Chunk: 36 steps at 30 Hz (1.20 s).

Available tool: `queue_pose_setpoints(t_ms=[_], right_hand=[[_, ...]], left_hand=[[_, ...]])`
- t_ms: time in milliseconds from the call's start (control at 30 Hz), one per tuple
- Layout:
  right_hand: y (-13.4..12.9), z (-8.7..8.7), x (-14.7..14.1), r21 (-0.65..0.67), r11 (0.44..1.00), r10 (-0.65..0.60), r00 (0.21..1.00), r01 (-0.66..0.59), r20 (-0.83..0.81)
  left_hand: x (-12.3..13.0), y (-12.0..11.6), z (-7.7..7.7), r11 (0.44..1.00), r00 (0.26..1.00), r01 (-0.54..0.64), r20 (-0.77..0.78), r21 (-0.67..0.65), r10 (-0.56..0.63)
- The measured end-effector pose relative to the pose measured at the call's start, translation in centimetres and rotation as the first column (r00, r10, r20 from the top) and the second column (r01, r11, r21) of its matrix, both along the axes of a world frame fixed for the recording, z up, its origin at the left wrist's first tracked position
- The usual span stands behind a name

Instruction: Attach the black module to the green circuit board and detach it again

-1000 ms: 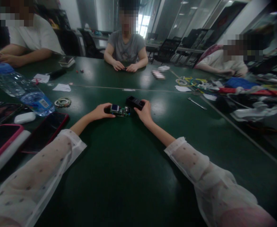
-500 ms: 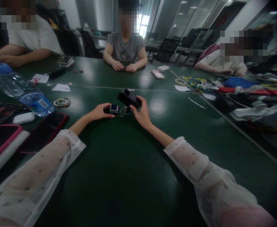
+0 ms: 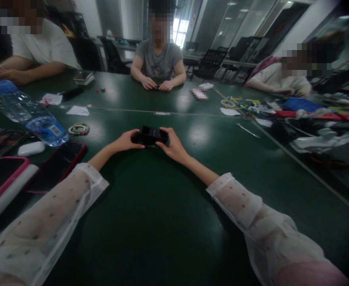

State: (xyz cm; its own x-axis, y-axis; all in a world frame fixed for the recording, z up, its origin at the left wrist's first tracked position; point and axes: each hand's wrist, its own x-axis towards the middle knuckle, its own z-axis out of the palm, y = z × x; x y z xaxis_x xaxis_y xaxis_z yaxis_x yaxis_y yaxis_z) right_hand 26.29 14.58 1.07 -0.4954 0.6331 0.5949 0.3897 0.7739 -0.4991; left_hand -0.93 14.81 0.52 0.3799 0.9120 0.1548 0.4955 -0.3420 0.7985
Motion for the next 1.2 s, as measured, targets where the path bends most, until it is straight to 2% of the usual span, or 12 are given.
queue_pose_setpoints(t_ms=[100,300,600,867,1067,1200], right_hand=[[0.1,0.0,0.0,-0.027,0.999,0.026,0.999,-0.025,0.041],[0.3,-0.2,0.0,-0.111,0.991,0.084,0.992,-0.073,0.098],[0.1,0.2,0.1,-0.087,0.992,0.104,0.987,-0.094,0.12],[-0.1,0.4,0.1,-0.06,0.99,0.134,0.983,-0.128,0.122],[-0.4,0.5,0.3,-0.1,0.985,0.155,0.98,-0.143,0.126],[-0.2,0.3,0.3,-0.12,0.979,0.177,0.978,-0.164,0.107]], left_hand=[[-0.1,0.1,0.0,1.0,1.0,0.001,-0.018,0.024,0.0],[-0.2,-0.1,0.4,0.996,0.996,0.082,-0.048,0.044,-0.08],[-0.4,0.1,0.7,0.993,0.991,0.119,-0.057,0.015,-0.118],[-0.2,-0.3,1.1,0.996,0.985,0.088,-0.148,0.013,-0.085],[-0.6,-0.3,1.8,0.983,0.972,0.178,-0.145,-0.047,-0.183],[-0.3,-0.8,2.4,0.99,0.978,0.125,-0.159,-0.063,-0.134]])
